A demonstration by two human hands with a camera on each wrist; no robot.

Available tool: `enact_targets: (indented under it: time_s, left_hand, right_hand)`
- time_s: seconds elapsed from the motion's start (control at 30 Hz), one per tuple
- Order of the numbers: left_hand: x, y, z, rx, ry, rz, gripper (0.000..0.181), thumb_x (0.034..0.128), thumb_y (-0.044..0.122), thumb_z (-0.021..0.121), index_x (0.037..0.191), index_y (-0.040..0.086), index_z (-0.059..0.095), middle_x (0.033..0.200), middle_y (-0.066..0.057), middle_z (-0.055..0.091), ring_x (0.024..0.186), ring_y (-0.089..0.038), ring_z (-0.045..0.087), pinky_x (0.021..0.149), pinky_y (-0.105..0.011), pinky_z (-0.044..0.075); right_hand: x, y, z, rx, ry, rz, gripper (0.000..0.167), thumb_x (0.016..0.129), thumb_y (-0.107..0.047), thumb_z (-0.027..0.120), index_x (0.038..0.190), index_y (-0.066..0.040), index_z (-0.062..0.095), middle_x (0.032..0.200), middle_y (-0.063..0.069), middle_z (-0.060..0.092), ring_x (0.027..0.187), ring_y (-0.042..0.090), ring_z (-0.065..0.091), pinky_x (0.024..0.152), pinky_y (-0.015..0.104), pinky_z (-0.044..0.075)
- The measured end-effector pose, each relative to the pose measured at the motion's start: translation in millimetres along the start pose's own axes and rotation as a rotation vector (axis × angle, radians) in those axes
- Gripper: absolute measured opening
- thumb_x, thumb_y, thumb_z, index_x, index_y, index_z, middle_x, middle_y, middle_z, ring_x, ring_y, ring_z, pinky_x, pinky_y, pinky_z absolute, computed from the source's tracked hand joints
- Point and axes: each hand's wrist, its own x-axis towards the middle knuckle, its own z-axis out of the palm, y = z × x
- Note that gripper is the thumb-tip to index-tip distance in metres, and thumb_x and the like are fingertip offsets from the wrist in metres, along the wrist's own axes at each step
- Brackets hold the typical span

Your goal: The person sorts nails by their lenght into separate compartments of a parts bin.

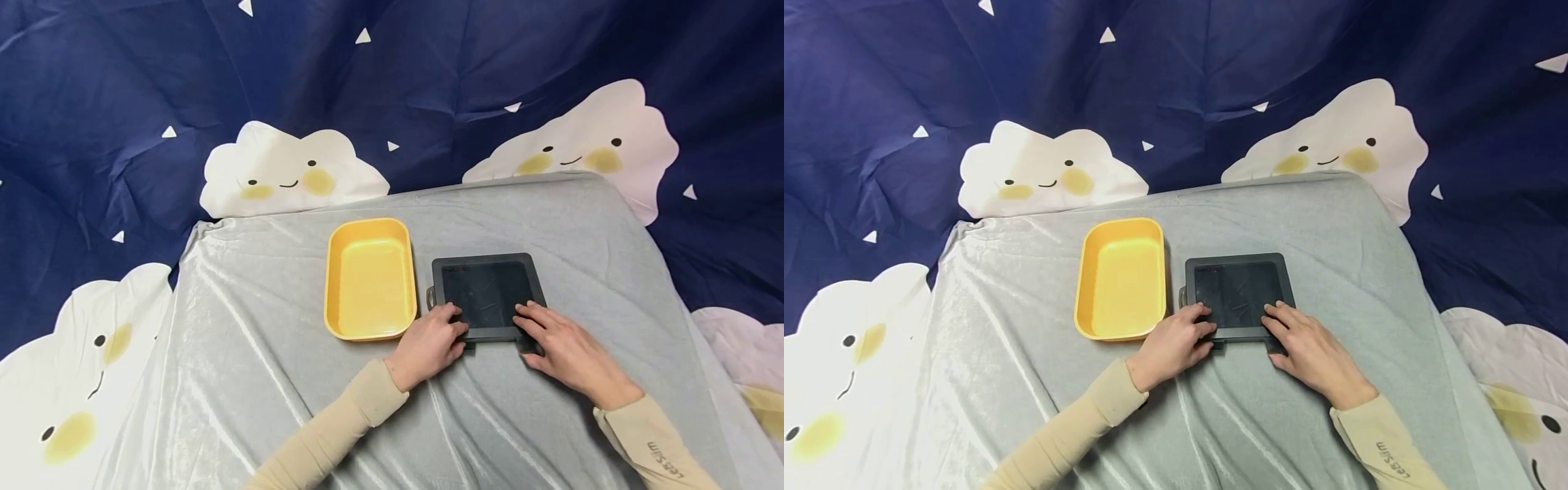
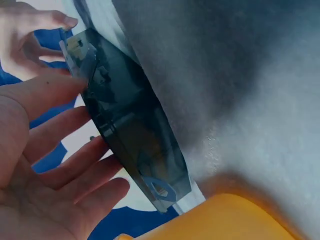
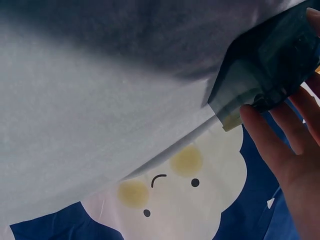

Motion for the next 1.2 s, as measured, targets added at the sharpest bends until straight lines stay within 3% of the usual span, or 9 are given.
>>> enact_targets:
  time_s: [0.1, 0.2, 0.53, 0.7, 1.0, 1.2]
  left_hand:
    - [3.3, 3.0, 0.9, -0.002, -0.054, -0.028, 0.041, 0.0855, 0.037, 0.072, 0.120, 0.015, 0.068, 0.133, -0.010, 0.058, 0.127, -0.025, 0.054, 0.106, -0.030, 0.043]
    - [5.9, 6.0, 1.6, 0.004, -0.106, -0.054, 0.054, 0.0844, 0.041, 0.073, 0.130, 0.014, 0.061, 0.143, -0.014, 0.050, 0.136, -0.029, 0.046, 0.112, -0.032, 0.037]
    - [11.9, 14.0, 3.5, 0.109, -0.122, -0.103, 0.058, 0.0835, 0.040, 0.074, 0.133, 0.015, 0.058, 0.143, -0.013, 0.051, 0.134, -0.030, 0.048, 0.105, -0.036, 0.045]
    - [14.1, 17.3, 6.6, 0.176, -0.095, -0.084, 0.055, 0.0851, 0.037, 0.072, 0.132, 0.012, 0.059, 0.139, -0.015, 0.055, 0.129, -0.032, 0.053, 0.101, -0.039, 0.049]
    - [15.9, 20.2, 9.0, 0.244, -0.061, -0.043, 0.041, 0.0915, 0.028, 0.065, 0.128, 0.010, 0.062, 0.132, -0.016, 0.060, 0.121, -0.031, 0.059, 0.095, -0.039, 0.052]
    - [16.1, 22.9, 11.3, 0.393, -0.073, 0.021, 0.035, 0.0957, 0.021, 0.057, 0.129, 0.009, 0.061, 0.129, -0.016, 0.062, 0.114, -0.028, 0.064, 0.090, -0.035, 0.055]
  right_hand:
    - [-0.7, -0.1, 1.1, -0.006, -0.004, 0.007, 0.064, 0.062, -0.019, 0.088, 0.117, 0.004, 0.064, 0.126, 0.018, 0.060, 0.120, 0.040, 0.053, 0.094, 0.051, 0.045]
    - [-0.4, 1.0, 1.9, -0.002, -0.010, 0.013, 0.063, 0.064, -0.021, 0.087, 0.117, 0.003, 0.064, 0.127, 0.018, 0.059, 0.121, 0.039, 0.053, 0.095, 0.051, 0.044]
    - [4.7, 4.9, -1.4, 0.029, -0.037, 0.043, 0.058, 0.073, -0.025, 0.082, 0.123, -0.001, 0.062, 0.135, 0.016, 0.053, 0.122, 0.035, 0.051, 0.092, 0.049, 0.046]
    - [4.5, 1.3, 3.8, -0.030, -0.004, 0.050, 0.063, 0.072, -0.022, 0.081, 0.126, 0.002, 0.060, 0.137, 0.022, 0.053, 0.123, 0.039, 0.052, 0.093, 0.049, 0.047]
    - [5.9, -6.6, 9.8, -0.101, 0.059, 0.070, 0.061, 0.068, -0.017, 0.084, 0.120, 0.004, 0.063, 0.130, 0.023, 0.059, 0.113, 0.038, 0.062, 0.076, 0.047, 0.055]
    - [7.4, -10.5, 11.1, -0.111, 0.061, 0.094, 0.059, 0.066, -0.014, 0.085, 0.117, 0.006, 0.065, 0.127, 0.025, 0.061, 0.109, 0.037, 0.064, 0.076, 0.047, 0.055]
